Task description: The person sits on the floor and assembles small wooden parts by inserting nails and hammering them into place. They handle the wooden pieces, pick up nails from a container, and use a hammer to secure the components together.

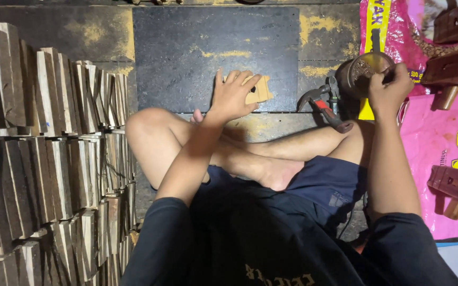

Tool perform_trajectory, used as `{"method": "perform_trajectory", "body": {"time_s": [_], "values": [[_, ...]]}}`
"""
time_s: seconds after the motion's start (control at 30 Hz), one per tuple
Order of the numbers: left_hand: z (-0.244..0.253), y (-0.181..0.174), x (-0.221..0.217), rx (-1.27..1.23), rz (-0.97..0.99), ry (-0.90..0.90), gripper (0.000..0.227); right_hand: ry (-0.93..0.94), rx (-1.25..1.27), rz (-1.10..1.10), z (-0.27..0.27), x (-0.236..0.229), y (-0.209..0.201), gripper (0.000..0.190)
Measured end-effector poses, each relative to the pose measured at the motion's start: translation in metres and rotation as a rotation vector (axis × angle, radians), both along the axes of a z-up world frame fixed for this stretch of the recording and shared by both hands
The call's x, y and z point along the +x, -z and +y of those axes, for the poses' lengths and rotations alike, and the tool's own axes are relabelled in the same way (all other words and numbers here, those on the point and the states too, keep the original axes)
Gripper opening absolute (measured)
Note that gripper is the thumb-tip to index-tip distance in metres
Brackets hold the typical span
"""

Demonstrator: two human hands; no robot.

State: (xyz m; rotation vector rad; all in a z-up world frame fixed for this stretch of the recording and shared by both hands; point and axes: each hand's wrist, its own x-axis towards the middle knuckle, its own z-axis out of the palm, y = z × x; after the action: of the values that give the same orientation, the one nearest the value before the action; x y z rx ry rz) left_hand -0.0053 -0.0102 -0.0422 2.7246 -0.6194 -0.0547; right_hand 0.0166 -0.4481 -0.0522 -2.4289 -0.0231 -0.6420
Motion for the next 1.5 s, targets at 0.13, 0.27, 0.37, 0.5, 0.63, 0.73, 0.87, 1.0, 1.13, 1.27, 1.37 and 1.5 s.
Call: {"method": "perform_trajectory", "body": {"time_s": [0.13, 0.27, 0.37, 0.5, 0.63, 0.73, 0.87, 1.0, 1.13, 1.27, 1.37, 1.5], "values": [[0.006, -0.001, -0.004, -0.029, -0.064, 0.008, 0.074, -0.008, -0.005, 0.011, 0.029, -0.012, -0.026, 0.01], [0.006, 0.006, 0.0, -0.023, 0.021, 0.029, 0.069, -0.086, -0.054, -0.032, 0.083, -0.024, -0.04, 0.011], [0.004, 0.01, 0.004, -0.055, 0.052, 0.03, 0.065, -0.189, 0.074, 0.041, 0.135, -0.036, -0.047, 0.009], [0.001, 0.021, 0.005, -0.102, -0.001, 0.021, 0.065, -0.411, 0.144, 0.187, 0.182, -0.047, -0.045, 0.012], [-0.001, 0.022, 0.006, -0.129, -0.011, 0.008, 0.064, -0.53, 0.122, 0.178, 0.199, -0.046, -0.034, 0.012], [-0.003, 0.021, 0.005, -0.145, -0.006, 0.002, 0.063, -0.581, 0.133, 0.205, 0.208, -0.047, -0.037, 0.017], [-0.003, 0.02, 0.007, -0.152, -0.014, 0.004, 0.063, -0.569, 0.089, 0.264, 0.216, -0.048, -0.044, 0.023], [-0.001, 0.023, 0.01, -0.188, -0.037, 0.007, 0.064, -0.508, 0.043, 0.313, 0.225, -0.045, -0.051, 0.032], [-0.001, 0.023, 0.009, -0.223, -0.048, 0.016, 0.064, -0.382, -0.151, 0.211, 0.15, -0.008, -0.033, 0.028], [-0.005, 0.016, 0.011, -0.236, -0.043, 0.053, 0.065, -0.013, -0.338, 0.285, 0.044, 0.027, -0.012, 0.014], [-0.01, 0.013, 0.014, -0.238, -0.011, 0.064, 0.066, 0.034, -0.353, 0.435, -0.008, 0.051, 0.027, 0.018], [-0.012, 0.011, 0.016, -0.219, 0.034, 0.061, 0.068, 0.039, -0.417, 0.59, -0.067, 0.081, 0.112, 0.032]]}}
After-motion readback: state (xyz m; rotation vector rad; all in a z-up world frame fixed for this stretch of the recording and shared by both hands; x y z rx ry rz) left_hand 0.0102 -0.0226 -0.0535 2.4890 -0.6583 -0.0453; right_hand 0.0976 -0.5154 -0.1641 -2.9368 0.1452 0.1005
